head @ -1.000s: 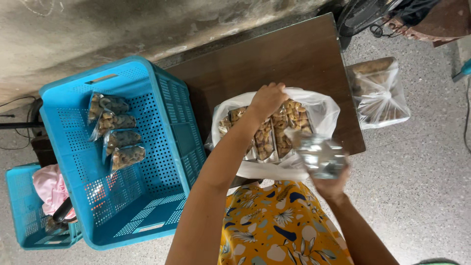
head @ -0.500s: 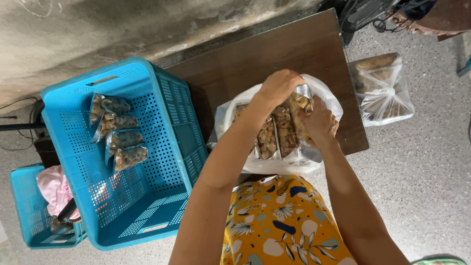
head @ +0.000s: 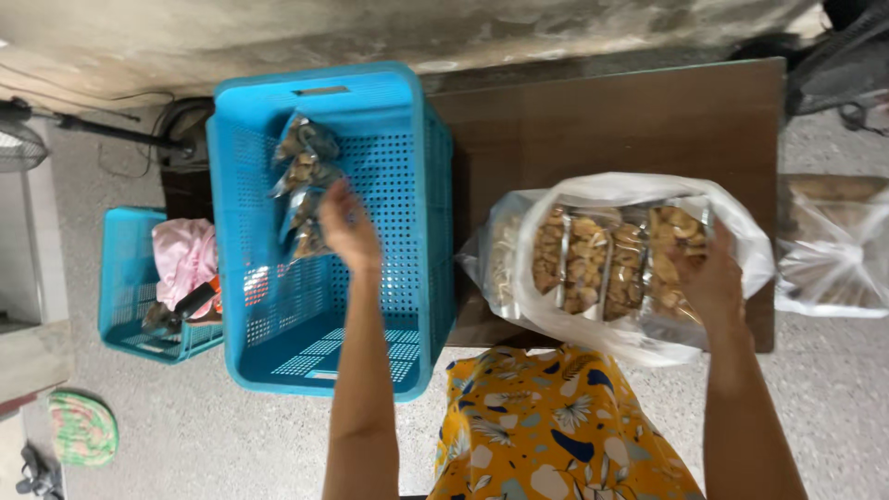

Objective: The person places multiple small, pre-sealed snack packets from a blue basket into a larger white plastic bag. They tie the bag closed and then repeat the process with a second bag, arranging the packets neatly inside.

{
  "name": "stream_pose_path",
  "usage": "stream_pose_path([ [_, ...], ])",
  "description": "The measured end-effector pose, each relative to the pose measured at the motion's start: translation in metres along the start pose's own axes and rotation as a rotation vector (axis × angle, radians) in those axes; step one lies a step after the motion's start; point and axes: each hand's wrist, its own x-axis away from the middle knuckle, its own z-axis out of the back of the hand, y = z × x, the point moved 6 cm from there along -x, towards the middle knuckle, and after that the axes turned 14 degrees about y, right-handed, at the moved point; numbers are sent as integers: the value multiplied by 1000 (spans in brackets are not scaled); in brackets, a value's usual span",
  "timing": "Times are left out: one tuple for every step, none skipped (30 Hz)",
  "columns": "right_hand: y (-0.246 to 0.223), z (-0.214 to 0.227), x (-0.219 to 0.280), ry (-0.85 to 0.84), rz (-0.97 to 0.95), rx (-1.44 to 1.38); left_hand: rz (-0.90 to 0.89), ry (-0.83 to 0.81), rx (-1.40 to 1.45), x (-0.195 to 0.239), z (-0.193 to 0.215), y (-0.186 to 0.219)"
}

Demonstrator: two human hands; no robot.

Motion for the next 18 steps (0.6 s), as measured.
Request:
stream_pose_path([
  [-9, 5, 4, 9, -23, 48, 55, 96, -154, -21, 26, -55],
  [-19, 9, 7, 18, -45, 95, 58, 91, -314, -30, 51, -99],
  [-26, 14, 10, 31, -71, 146, 64, 81, -471, -31, 73, -138],
  [-35, 21, 14, 63, -10, 164, 118, 0, -536, -29, 84, -171],
  [-41, 30, 19, 100, 49, 184, 173, -85, -595, -27, 89, -192],
  [-46, 33, 25, 136, 108, 203, 228, -171, -653, -23, 90, -208],
  [-47, 34, 30, 172, 168, 218, 257, -225, -776, -18, 89, -220],
  [-46, 37, 33, 209, 229, 232, 286, -279, -898, -10, 85, -229],
  [-44, 38, 34, 246, 292, 247, 316, -333, -1017, -4, 82, -236],
  [-41, 35, 35, 240, 319, 198, 262, -371, -1061, -1, 79, -238],
  [-39, 31, 34, 230, 350, 148, 212, -406, -1105, 3, 77, -238],
  [-38, 26, 36, 220, 381, 97, 161, -441, -1149, 7, 77, -236],
  [-39, 16, 40, 161, 374, 90, 139, -424, -1112, 10, 82, -231],
  [-44, 4, 46, 103, 367, 83, 118, -407, -1075, 12, 88, -223],
  [-52, -4, 54, 51, 359, 73, 91, -387, -1034, 12, 91, -211],
  [-66, -16, 69, -64, 382, 48, 90, -291, -840, 6, 101, -193],
  [-84, -28, 90, -173, 398, 25, 84, -201, -640, -1, 116, -171],
  [-91, -50, 104, -430, 75, -162, 78, -112, -440, -5, 129, -144],
])
